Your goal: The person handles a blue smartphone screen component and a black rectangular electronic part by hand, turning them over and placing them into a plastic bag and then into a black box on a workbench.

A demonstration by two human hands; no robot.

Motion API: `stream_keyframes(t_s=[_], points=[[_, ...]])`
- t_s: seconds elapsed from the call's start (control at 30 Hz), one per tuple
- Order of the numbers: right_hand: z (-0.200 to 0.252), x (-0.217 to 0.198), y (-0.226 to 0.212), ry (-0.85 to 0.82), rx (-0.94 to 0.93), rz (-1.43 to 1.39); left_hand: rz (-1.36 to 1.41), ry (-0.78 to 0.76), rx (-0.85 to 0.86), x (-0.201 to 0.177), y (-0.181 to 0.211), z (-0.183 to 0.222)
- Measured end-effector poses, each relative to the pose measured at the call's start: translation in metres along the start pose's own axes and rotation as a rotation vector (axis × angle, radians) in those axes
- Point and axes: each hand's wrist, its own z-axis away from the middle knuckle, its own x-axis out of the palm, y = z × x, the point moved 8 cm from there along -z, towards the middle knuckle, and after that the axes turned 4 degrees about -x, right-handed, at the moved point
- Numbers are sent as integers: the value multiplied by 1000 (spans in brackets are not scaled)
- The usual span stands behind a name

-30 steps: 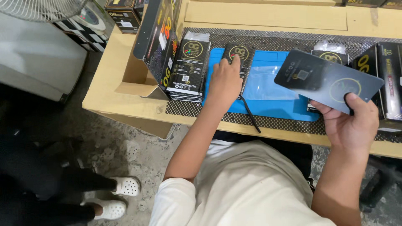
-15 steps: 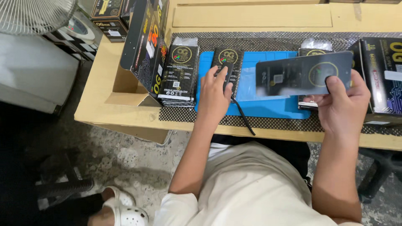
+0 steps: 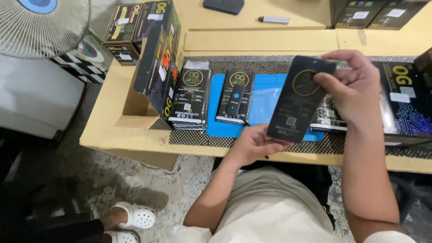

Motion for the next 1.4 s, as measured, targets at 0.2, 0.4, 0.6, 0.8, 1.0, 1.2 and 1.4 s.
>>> stream_keyframes(t_s=[0.2,0.4,0.6,0.8,1.0,1.2,1.4], points=[[-8,16,-9,-106,-85,145,-52,84,144,-9,-1,0],[-14,20,-33,-64,-485,264,-66,243,157,-17,6,2],[8,24,-51,197,-1193,529,-107,285,280,-18,22,-3],[46,46,-32,196,-946,345,-131,293,361,-20,38,-15],[96,49,3,94,-932,255,-66,304,576,-27,57,-11],[118,29,0,-64,-817,156,-402,315,447,-38,70,7],[116,9,-9,-104,-790,35,-499,391,504,-36,92,24]])
